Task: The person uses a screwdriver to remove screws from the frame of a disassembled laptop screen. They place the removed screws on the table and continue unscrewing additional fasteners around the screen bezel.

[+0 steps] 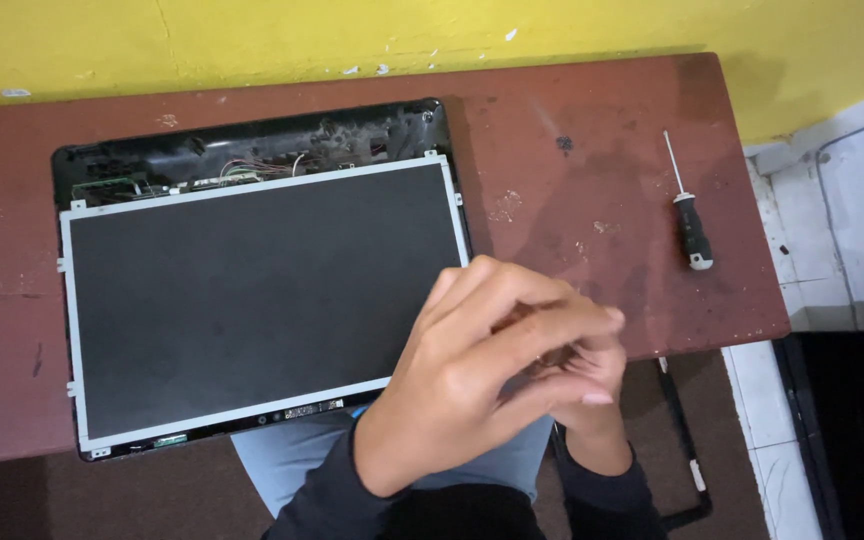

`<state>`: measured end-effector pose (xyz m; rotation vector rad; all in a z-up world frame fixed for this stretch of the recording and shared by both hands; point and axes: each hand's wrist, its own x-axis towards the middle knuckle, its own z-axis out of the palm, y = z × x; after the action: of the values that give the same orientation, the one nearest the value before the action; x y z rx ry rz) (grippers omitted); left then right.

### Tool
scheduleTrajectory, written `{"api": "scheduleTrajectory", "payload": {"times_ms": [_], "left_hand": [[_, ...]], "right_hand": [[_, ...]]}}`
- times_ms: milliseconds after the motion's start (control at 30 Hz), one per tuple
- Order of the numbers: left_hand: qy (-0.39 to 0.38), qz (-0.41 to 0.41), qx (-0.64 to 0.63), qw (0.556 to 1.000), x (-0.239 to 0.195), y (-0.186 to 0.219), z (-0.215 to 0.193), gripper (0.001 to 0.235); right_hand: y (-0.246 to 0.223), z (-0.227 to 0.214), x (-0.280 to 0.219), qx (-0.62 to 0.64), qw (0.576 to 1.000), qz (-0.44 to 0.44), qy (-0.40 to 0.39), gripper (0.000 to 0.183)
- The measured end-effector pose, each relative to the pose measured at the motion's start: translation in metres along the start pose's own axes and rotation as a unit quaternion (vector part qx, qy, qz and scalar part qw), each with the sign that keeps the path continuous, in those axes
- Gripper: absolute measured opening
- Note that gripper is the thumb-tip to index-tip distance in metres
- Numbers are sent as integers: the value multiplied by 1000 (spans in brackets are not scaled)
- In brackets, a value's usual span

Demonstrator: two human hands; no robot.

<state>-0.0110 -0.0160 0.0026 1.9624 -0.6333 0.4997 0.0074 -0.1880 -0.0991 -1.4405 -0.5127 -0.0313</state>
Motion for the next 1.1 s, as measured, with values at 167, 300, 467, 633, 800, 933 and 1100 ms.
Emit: {"api": "scheduleTrajectory", "payload": {"times_ms": [167, 300, 467, 633, 800, 933, 1100], "left_hand": [[-63, 39, -150, 986, -9, -10, -13, 32], [-37, 20, -99, 994, -11, -13, -13, 30], [-6, 10, -38, 999, -4, -5, -10, 18], [10, -2, -31, 999, -5, -8, 0, 18], [8, -30, -16, 999, -7, -9, -7, 43], [70, -75, 3, 995, -22, -28, -4, 39], [90, -162, 38, 982, -50, -72, 21, 21]], "right_hand": [[9, -9, -5, -1, 1000, 20, 18, 32], [4, -11, -7, -92, 995, 10, 30, 32], [-9, 3, 7, 16, 999, -34, -8, 43], [-5, 2, 8, 50, 997, -65, 9, 26], [11, -18, -6, -39, 996, -74, 8, 56], [-20, -5, 17, -18, 996, -84, -39, 42], [3, -1, 23, -125, 961, -246, 20, 74]]}}
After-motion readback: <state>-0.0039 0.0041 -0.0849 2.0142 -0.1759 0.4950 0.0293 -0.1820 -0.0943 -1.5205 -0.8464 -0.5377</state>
